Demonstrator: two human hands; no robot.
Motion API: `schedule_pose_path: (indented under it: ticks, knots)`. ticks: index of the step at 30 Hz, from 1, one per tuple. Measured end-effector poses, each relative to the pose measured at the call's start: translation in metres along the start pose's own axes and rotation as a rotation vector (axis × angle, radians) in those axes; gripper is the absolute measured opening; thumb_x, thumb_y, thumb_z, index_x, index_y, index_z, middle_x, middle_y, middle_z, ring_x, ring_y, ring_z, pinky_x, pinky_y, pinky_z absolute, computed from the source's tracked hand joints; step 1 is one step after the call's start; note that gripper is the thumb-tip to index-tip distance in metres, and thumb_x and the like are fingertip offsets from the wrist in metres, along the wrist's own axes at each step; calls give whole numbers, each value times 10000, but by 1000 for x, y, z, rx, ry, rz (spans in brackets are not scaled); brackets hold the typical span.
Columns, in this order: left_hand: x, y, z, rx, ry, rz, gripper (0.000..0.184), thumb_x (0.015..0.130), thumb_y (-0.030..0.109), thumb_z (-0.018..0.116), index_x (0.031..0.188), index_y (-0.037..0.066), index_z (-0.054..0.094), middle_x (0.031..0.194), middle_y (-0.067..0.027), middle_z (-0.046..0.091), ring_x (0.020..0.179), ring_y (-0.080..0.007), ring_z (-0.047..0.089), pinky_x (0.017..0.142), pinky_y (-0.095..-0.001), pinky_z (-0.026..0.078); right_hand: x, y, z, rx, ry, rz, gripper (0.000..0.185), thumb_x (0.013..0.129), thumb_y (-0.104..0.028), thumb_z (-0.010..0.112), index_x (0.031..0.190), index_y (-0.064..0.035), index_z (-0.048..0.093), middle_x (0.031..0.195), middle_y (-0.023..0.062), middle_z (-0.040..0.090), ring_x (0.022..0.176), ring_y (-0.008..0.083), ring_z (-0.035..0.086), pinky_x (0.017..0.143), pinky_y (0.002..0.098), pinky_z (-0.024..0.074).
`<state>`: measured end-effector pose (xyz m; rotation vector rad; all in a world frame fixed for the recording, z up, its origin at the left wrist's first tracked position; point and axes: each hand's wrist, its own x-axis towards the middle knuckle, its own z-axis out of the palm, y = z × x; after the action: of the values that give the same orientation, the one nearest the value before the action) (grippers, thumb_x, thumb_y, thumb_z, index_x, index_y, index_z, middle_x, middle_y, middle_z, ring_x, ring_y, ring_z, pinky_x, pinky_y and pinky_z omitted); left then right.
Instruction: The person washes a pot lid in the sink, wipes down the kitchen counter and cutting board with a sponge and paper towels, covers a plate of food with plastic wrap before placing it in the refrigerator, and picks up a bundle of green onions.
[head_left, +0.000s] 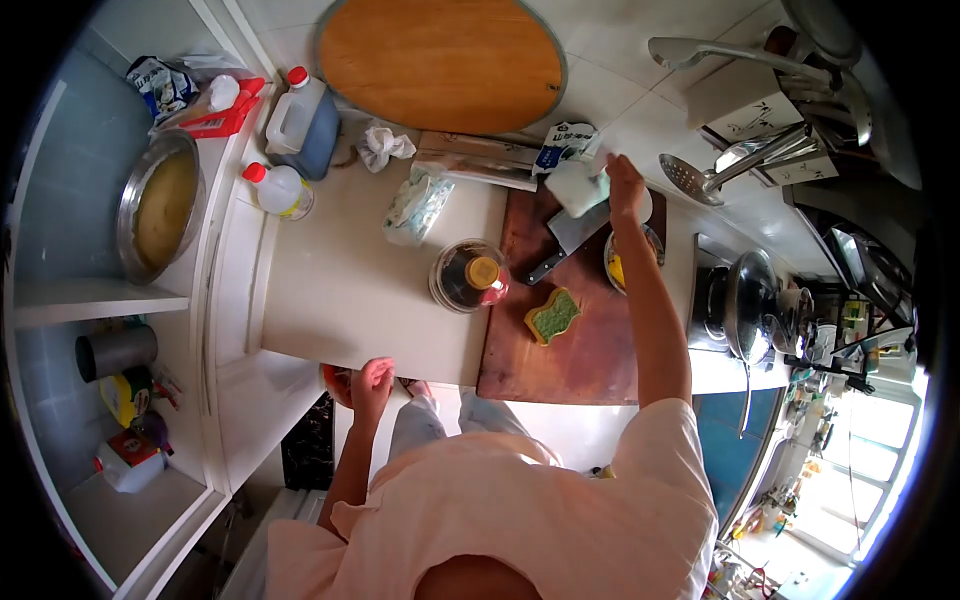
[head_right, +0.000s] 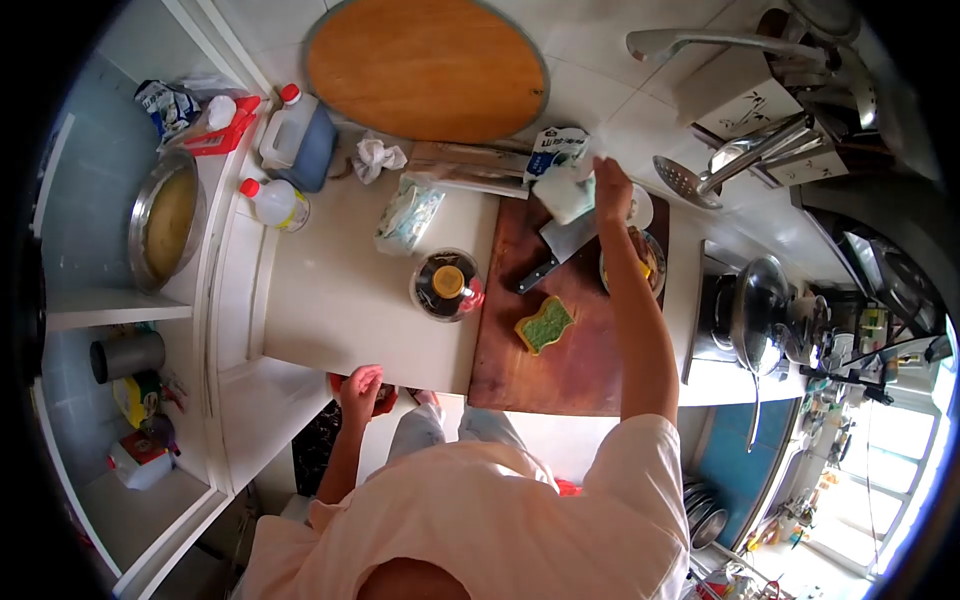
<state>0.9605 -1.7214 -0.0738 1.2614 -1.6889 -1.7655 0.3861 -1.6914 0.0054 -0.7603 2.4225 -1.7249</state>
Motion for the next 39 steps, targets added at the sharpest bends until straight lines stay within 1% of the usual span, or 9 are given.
schedule_pose_path:
  ticks: [2,5,8,12,17,19,28,32,39]
  knots:
    - [0,3,-2,14,-9,10,197,877,46,585,1058,-31,571,969,-114,651,900,-164,642,793,-258,508,2,6,-8,-154,-215,102,173,867,-209,630,872,-36,636,823,-2,640,756,87,577,687,243,464]
    - [5,6,3,31,-11,58,185,871,35,586,1044,-30,575,970,-115,651,901,-163,643,804,-267,513,-4,-24,-14,496,52,136,192,870,-197,629,967,-31,631,883,25,635,804,114,605,721,282,515]
    - [0,8,0,36,-34,45,182,866,32,591,1037,-30,575,966,-117,652,901,-166,645,812,-270,514,0,-6,-25,285,-127,323,156,878,-183,616,947,-45,635,899,39,640,812,116,607,702,286,514]
    - [-7,1,0,51,-36,56,182,865,34,595,1033,-35,575,952,-116,654,895,-170,647,809,-272,517,-13,-80,-32,677,44,150,144,882,-208,614,798,-93,597,694,-17,507,650,73,512,642,243,483]
    - [-12,12,-3,31,-7,108,177,867,67,609,1006,-40,585,920,-120,663,873,-178,656,790,-277,526,-74,-83,-51,249,-8,27,202,907,-222,571,859,-30,608,763,-42,559,719,58,524,648,228,441]
    - [-15,3,-9,51,38,136,185,865,90,615,1006,-27,591,905,-118,664,857,-191,662,761,-280,531,-141,-105,-57,-381,-135,-236,142,878,-152,569,879,-15,606,690,48,554,623,142,511,573,306,409]
    - [-42,-18,-45,23,80,-6,173,870,57,591,1030,-7,586,947,-110,656,890,-168,644,770,-271,519,-402,-87,53,-55,-743,-142,354,775,83,555,1120,8,581,1194,145,583,1123,268,551,923,337,436]
    - [-51,-28,-64,13,150,-65,204,870,96,596,1042,-13,576,956,-129,653,886,-193,650,769,-283,520,-404,-92,139,-91,-916,-302,347,800,-5,596,1145,-40,581,1240,130,547,1131,308,531,934,362,451]
    - [-80,-52,-100,4,237,-148,206,862,79,592,1045,-15,576,959,-124,657,889,-189,647,767,-280,509,-421,-84,175,-535,-1137,-572,517,866,-229,554,1356,-158,407,1496,85,209,1382,286,180,1110,472,178]
